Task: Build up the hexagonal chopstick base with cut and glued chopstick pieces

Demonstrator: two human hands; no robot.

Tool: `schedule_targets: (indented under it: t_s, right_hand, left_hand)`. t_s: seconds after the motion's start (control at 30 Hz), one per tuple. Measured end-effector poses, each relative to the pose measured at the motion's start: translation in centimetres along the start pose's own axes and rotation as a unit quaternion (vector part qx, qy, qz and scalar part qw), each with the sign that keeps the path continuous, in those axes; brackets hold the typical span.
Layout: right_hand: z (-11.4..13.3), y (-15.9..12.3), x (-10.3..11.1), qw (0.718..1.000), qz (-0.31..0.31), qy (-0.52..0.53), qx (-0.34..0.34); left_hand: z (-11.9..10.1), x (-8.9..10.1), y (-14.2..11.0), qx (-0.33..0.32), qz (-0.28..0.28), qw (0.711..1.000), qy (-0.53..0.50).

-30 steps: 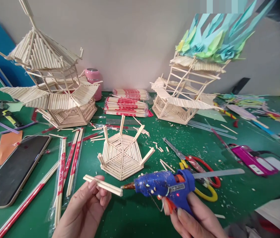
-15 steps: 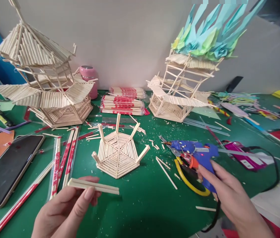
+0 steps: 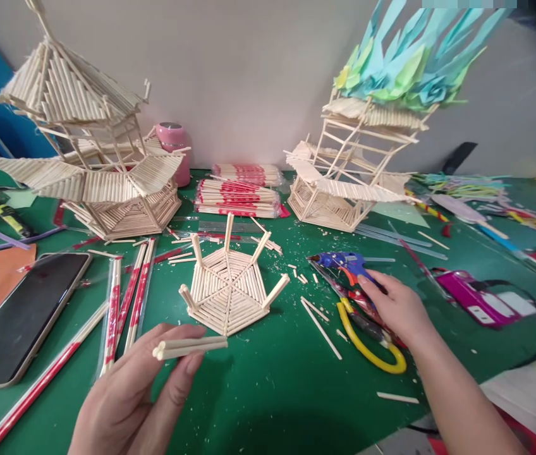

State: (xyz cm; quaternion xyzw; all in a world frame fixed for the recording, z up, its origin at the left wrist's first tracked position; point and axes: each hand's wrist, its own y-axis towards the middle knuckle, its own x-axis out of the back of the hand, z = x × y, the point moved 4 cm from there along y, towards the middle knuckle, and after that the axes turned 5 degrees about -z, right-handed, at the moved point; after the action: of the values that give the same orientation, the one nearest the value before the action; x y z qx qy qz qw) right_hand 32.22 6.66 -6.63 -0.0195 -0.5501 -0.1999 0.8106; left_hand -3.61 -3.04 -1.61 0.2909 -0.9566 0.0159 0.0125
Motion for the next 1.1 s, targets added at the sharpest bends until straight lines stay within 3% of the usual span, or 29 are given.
schedule_targets:
  t_s: [0.1,0.2,0.33,0.4,0.47,0.5,0.6,0.73,0.87,1.03,1.1]
  right_hand:
    - [-0.1,0.4,-0.5,1.0,0.012,-0.008,0.004]
    - [0.3,0.1,-0.2,1.0,-0.005,-0.018,0.007]
    - [2.6,-2.5,1.8,0.984,-0.156,0.063,0.057]
    - [4.6,-4.8,2.3,0.973,-0.167,0.132,0.09]
    - [7.3,-7.0,2.2,0.964,-0.107,0.21,0.12]
    - [9.0,-8.1,1.8,0.956,-0.048,0.244,0.156]
    - [13.9,-10.3,1.0,0.903,0.082,0.339,0.25]
    - [18.1,-10.9,-0.1,0.863,0.166,0.358,0.315]
    - [19.6,-10.6,-0.9,0.867,0.179,0.32,0.338]
    - [19.7,-10.5,-1.8,0.874,0.211,0.32,0.297]
    - [19.6,-10.4,-2.1,0.87,0.232,0.335,0.278]
  left_hand:
    - [-0.2,-0.4,0.2,0.038,-0.003,0.999,-0.015]
    - [-0.4,-0.7,0.8,-0.031,0.083,0.995,0.049]
    - [-0.3,-1.2,1.4,-0.145,0.175,0.966,0.125]
    - [-0.2,-1.8,1.6,-0.165,0.19,0.958,0.139]
    - [-0.1,-2.5,1.7,-0.171,0.21,0.951,0.147]
    - [-0.2,-2.8,1.8,-0.172,0.223,0.947,0.154]
    - [-0.4,-3.4,2.0,-0.169,0.248,0.937,0.177]
    - [-0.8,-3.5,2.2,-0.155,0.252,0.937,0.188]
    - [-1.2,-3.8,2.0,-0.206,0.263,0.921,0.201]
    - [-0.8,-3.6,1.7,-0.269,0.269,0.892,0.244]
    - [-0.7,-2.9,1.4,-0.29,0.247,0.889,0.253]
